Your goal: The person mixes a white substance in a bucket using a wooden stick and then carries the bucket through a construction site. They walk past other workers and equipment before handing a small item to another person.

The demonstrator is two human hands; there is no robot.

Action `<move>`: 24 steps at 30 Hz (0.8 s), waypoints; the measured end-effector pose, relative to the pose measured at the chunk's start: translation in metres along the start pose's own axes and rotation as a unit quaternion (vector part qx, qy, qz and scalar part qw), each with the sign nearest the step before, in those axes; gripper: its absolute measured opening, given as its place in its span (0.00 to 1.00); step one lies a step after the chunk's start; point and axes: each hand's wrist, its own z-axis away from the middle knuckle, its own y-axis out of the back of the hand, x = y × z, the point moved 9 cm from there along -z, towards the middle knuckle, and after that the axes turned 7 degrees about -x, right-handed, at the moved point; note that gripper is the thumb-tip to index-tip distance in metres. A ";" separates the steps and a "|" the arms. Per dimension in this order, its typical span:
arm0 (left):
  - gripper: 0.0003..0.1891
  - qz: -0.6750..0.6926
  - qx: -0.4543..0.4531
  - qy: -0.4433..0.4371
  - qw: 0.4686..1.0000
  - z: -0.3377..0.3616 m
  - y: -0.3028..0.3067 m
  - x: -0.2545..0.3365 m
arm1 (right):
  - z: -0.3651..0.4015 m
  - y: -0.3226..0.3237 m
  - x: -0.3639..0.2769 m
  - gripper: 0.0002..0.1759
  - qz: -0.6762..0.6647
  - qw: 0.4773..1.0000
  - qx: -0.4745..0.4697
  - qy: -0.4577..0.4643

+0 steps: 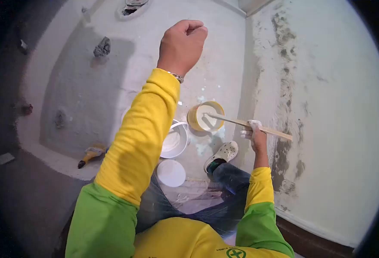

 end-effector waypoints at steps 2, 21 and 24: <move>0.16 0.026 0.047 -0.029 0.998 -0.008 0.006 -0.009 | 0.009 0.010 -0.009 0.14 -0.015 0.999 0.039 0.002; 0.21 -0.074 0.039 -0.047 0.995 0.127 0.107 -0.031 | 0.086 0.037 -0.001 0.27 0.079 0.996 0.007 0.028; 0.19 -0.236 0.033 -0.070 0.969 0.185 0.110 -0.020 | 0.087 0.046 0.003 0.27 0.096 0.994 0.048 0.039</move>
